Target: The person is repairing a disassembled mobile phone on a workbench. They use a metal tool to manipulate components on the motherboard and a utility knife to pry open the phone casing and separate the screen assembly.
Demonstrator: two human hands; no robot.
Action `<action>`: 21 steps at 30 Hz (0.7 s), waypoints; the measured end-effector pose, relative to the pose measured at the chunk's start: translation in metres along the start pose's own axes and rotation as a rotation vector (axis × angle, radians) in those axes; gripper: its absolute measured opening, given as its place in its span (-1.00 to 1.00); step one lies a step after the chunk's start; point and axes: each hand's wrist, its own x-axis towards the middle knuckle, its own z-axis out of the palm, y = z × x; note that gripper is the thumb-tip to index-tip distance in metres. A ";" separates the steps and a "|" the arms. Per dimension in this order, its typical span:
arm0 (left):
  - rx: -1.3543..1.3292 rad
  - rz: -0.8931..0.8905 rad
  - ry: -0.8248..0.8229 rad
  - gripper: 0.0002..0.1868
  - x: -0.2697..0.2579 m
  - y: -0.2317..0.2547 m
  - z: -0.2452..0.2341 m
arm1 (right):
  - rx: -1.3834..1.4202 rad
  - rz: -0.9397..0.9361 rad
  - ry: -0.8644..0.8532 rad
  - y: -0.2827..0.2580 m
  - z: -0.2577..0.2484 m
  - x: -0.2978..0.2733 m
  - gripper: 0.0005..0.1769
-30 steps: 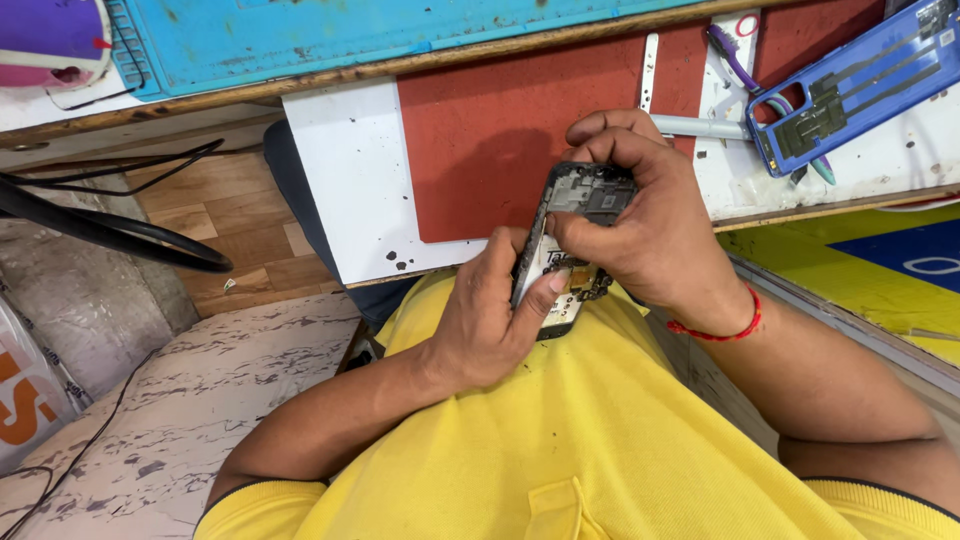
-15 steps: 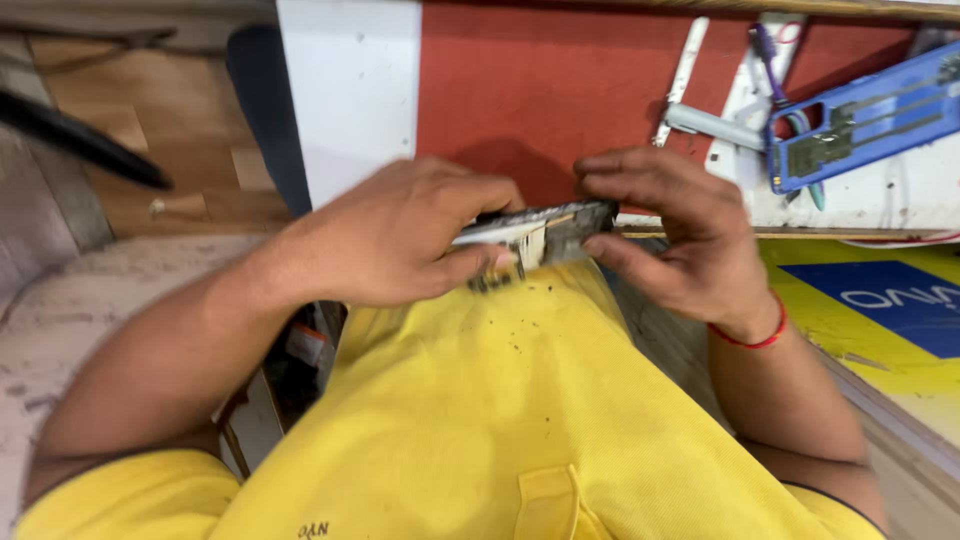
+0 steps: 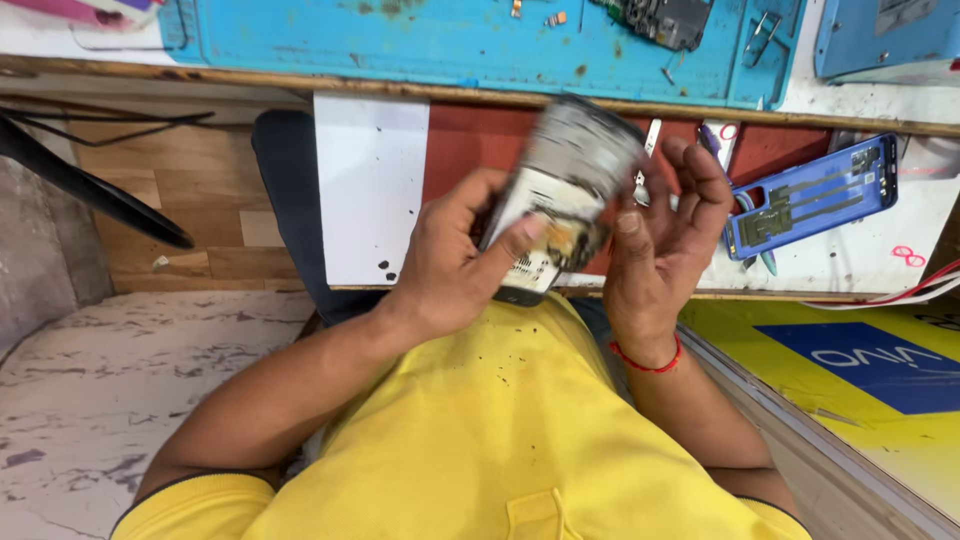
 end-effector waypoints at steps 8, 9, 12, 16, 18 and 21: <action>-0.204 -0.141 0.205 -0.65 -0.015 -0.046 0.023 | -0.125 0.400 -0.191 -0.005 0.011 -0.008 -0.29; -0.209 -0.131 0.205 -0.65 -0.016 -0.045 0.023 | -0.117 0.411 -0.174 -0.003 0.012 -0.005 -0.32; -0.148 -0.055 0.198 -0.62 -0.021 -0.040 0.023 | 0.212 0.514 -0.132 0.001 0.015 0.001 -0.35; -0.064 0.016 0.207 -0.60 -0.019 -0.031 0.020 | 0.107 0.466 -0.189 0.005 0.017 -0.003 -0.35; 0.105 0.011 0.178 -0.65 -0.016 -0.023 0.012 | 0.002 0.393 -0.224 0.006 0.017 -0.005 -0.36; 0.431 0.095 0.065 -0.75 -0.008 -0.006 -0.007 | -0.177 0.401 -0.210 -0.001 0.013 -0.004 -0.37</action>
